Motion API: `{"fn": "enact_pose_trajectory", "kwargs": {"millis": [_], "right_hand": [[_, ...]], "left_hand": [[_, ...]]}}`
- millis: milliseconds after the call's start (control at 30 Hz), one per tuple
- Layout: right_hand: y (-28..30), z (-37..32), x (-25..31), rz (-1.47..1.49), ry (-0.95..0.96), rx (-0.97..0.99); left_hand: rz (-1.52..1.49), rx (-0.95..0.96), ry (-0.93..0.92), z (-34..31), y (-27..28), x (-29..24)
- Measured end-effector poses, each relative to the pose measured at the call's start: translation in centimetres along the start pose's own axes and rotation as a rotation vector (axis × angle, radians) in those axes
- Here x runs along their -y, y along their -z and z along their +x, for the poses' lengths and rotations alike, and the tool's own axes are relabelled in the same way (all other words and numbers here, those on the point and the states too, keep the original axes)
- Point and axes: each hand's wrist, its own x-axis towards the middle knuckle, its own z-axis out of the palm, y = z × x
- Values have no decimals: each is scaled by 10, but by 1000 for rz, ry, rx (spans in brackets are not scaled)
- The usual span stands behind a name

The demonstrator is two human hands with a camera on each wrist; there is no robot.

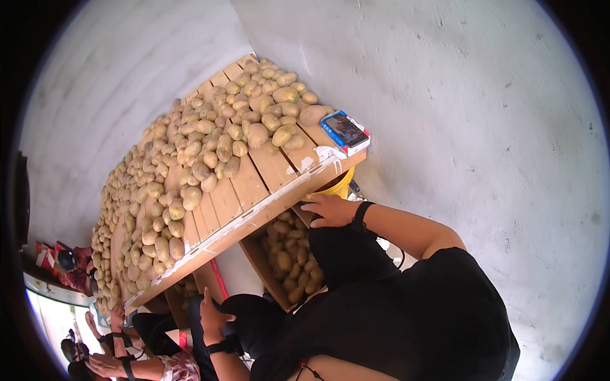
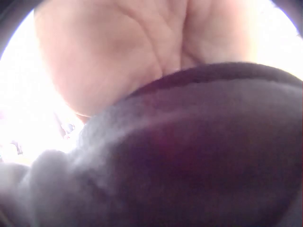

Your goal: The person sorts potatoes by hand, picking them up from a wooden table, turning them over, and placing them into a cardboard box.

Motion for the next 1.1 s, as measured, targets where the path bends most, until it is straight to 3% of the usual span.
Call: {"fn": "enact_pose_trajectory", "kwargs": {"millis": [133, 200, 267, 400, 500, 600, 733, 900, 1000, 1100], "right_hand": [[49, 9, -7, 5, -64, -600], [79, 16, -16, -136, -180, -792], [97, 25, -42, -252, -272, -852], [108, 32, -78, -335, -428, -822], [111, 33, -85, -279, -564, -675], [111, 32, -87, -309, -538, -644], [93, 24, -92, -373, -365, -694], [67, -14, -61, -332, -288, -779], [46, -35, -62, -211, -377, -832], [31, -48, -64, -121, -442, -887]], "left_hand": [[31, 22, -22, 22, 6, -6], [17, 36, -34, 42, 5, 3], [38, 13, -77, 61, 1, 14], [15, -52, -129, 86, -12, 21], [-40, -129, -188, 98, -23, 16], [-39, -126, -173, 101, -26, 0], [-31, -116, -160, 114, -31, -3], [-15, -118, -174, 119, -34, 15], [-36, -176, -247, 124, -44, 35], [-126, -136, -199, 123, -38, 40]]}}
